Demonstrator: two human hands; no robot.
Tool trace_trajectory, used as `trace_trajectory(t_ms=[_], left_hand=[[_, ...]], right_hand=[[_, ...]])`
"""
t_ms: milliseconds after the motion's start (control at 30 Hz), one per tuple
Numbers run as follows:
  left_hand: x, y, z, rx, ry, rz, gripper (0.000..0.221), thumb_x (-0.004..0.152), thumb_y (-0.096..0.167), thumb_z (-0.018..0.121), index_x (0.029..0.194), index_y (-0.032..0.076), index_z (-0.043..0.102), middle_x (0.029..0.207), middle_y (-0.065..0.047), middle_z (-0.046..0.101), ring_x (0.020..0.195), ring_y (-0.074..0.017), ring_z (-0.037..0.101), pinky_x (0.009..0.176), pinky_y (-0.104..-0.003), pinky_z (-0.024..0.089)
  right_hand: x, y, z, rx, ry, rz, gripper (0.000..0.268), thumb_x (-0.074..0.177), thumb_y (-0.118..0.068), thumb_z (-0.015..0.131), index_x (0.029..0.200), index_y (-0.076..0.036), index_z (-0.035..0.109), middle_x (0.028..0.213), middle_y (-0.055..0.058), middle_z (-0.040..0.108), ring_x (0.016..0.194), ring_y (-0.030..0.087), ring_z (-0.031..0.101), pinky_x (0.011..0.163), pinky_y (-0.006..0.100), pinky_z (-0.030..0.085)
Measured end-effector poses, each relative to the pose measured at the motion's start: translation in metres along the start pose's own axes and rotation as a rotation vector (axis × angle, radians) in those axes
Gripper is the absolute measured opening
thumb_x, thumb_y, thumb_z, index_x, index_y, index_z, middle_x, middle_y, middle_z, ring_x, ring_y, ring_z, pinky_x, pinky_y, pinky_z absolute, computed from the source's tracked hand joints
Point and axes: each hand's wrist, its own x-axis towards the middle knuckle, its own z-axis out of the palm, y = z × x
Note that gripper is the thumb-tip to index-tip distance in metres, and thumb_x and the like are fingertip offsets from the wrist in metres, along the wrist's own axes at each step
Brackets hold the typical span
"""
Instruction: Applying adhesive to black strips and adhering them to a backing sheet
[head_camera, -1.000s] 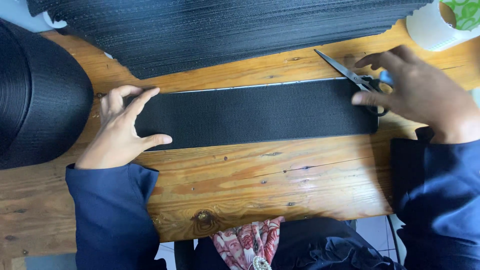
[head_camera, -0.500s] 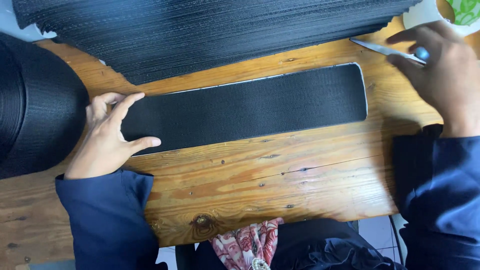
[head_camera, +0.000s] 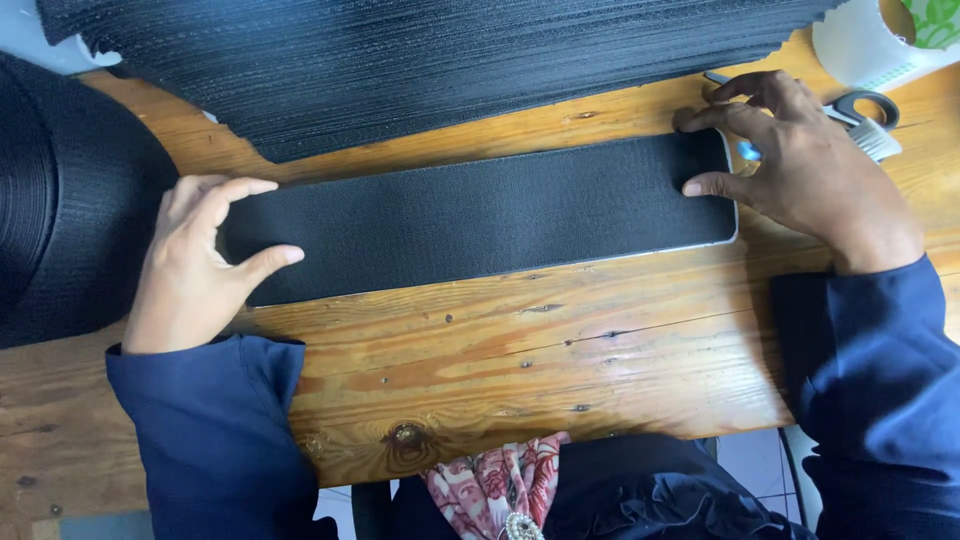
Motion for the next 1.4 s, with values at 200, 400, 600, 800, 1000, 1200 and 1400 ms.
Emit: trace_trajectory(t_ms=[200, 400, 600, 800, 1000, 1200, 1400], left_hand=[[-0.003, 0.004, -0.003, 0.012, 0.143, 0.062, 0.045, 0.087, 0.014, 0.093, 0.121, 0.001, 0.067, 0.117, -0.016, 0.061, 0.111, -0.0349, 0.056, 0.103, -0.044, 0.045], [-0.004, 0.004, -0.003, 0.019, 0.245, 0.105, 0.044, 0.091, 0.013, 0.098, 0.120, -0.001, 0.068, 0.115, -0.018, 0.058, 0.108, -0.0362, 0.054, 0.102, -0.045, 0.044], [-0.006, 0.011, -0.009, -0.005, 0.295, 0.158, 0.032, 0.100, 0.011, 0.093, 0.117, -0.003, 0.071, 0.113, -0.020, 0.060, 0.106, -0.0359, 0.055, 0.102, -0.045, 0.044], [-0.013, 0.012, -0.012, -0.028, 0.429, 0.276, 0.030, 0.101, 0.008, 0.096, 0.104, -0.009, 0.071, 0.104, -0.024, 0.060, 0.105, -0.0406, 0.057, 0.098, -0.050, 0.047], [-0.013, 0.017, -0.013, -0.009, 0.537, 0.336, 0.027, 0.089, -0.012, 0.089, 0.088, -0.001, 0.064, 0.097, -0.019, 0.057, 0.099, -0.0402, 0.061, 0.115, -0.060, 0.038], [-0.011, 0.018, -0.020, 0.086, 0.402, 0.358, 0.024, 0.086, -0.018, 0.082, 0.082, 0.002, 0.069, 0.092, -0.014, 0.060, 0.091, -0.0341, 0.059, 0.106, -0.055, 0.034], [-0.007, 0.019, -0.014, 0.203, 0.055, 0.189, 0.025, 0.082, 0.014, 0.091, 0.083, 0.017, 0.066, 0.092, 0.001, 0.064, 0.092, -0.0218, 0.063, 0.123, -0.051, 0.023]], right_hand=[[0.002, -0.004, 0.000, 0.022, -0.034, 0.025, 0.060, 0.084, -0.026, 0.081, 0.141, -0.016, 0.065, 0.135, 0.022, 0.056, 0.122, 0.042, 0.054, 0.108, 0.052, 0.042], [0.007, 0.000, 0.007, -0.046, -0.050, -0.029, 0.070, 0.089, -0.040, 0.075, 0.153, -0.017, 0.059, 0.127, 0.022, 0.048, 0.117, 0.044, 0.052, 0.112, 0.054, 0.041], [0.002, -0.001, 0.002, 0.005, 0.034, -0.050, 0.051, 0.090, -0.032, 0.081, 0.131, -0.005, 0.067, 0.123, 0.020, 0.055, 0.119, 0.039, 0.055, 0.109, 0.048, 0.044], [-0.010, 0.000, -0.019, 0.277, 0.141, -0.052, 0.026, 0.097, -0.009, 0.087, 0.111, -0.002, 0.066, 0.123, 0.014, 0.072, 0.119, 0.028, 0.066, 0.088, 0.036, 0.045], [-0.032, 0.015, -0.027, 0.429, 0.304, -0.091, 0.024, 0.107, 0.004, 0.084, 0.111, 0.007, 0.061, 0.117, 0.025, 0.065, 0.113, 0.032, 0.063, 0.105, 0.039, 0.049], [-0.019, 0.007, -0.027, 0.236, 0.252, -0.185, 0.021, 0.105, 0.012, 0.084, 0.099, -0.002, 0.071, 0.120, 0.021, 0.068, 0.107, 0.030, 0.055, 0.104, 0.042, 0.039], [-0.006, 0.020, -0.010, 0.044, 0.020, -0.172, 0.035, 0.085, 0.010, 0.077, 0.104, -0.019, 0.076, 0.132, 0.009, 0.063, 0.128, 0.032, 0.055, 0.115, 0.045, 0.037]])
